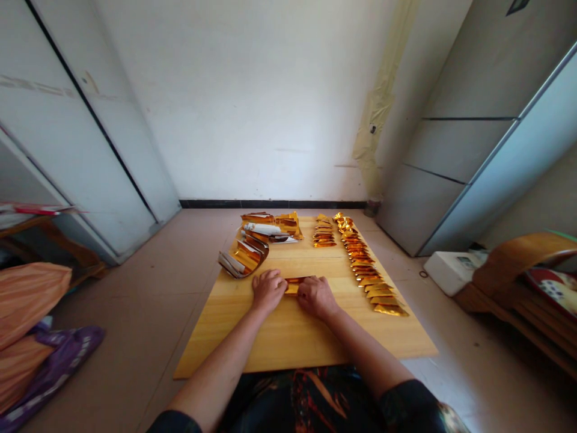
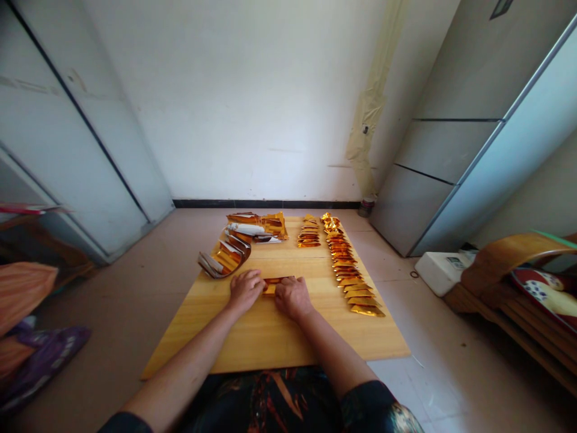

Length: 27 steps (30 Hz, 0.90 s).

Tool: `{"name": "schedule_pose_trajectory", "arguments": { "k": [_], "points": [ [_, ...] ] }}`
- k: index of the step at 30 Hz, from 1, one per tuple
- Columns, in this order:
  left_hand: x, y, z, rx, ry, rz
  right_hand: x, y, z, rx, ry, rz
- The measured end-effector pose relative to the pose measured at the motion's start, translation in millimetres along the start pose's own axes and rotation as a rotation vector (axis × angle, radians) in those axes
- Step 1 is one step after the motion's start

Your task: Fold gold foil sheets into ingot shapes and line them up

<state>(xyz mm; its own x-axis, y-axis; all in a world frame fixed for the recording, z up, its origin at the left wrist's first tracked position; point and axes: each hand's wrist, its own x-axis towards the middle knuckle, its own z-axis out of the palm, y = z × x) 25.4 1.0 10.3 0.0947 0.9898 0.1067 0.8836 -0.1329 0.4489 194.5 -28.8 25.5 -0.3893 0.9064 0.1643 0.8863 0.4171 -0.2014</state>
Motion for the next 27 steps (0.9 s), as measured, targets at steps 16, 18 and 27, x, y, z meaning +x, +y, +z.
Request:
{"name": "schedule_pose_trajectory", "arguments": {
  "k": [16, 18, 27],
  "points": [
    [-10.6, -5.2, 6.3, 0.035, 0.06, 0.107, 5.6, 34.1, 4.9, 0.197, 0.293, 0.141],
    [-11.2, -5.8, 7.9, 0.025, 0.085, 0.119, 8.5, 33.7, 3.4, 0.179, 0.268, 0.14],
    [-12.7, -5.6, 9.1, -0.015, 0.155, 0.137, 8.3, 29.0, -2.9, 0.349, 0.169, 0.24]
  ]
}}
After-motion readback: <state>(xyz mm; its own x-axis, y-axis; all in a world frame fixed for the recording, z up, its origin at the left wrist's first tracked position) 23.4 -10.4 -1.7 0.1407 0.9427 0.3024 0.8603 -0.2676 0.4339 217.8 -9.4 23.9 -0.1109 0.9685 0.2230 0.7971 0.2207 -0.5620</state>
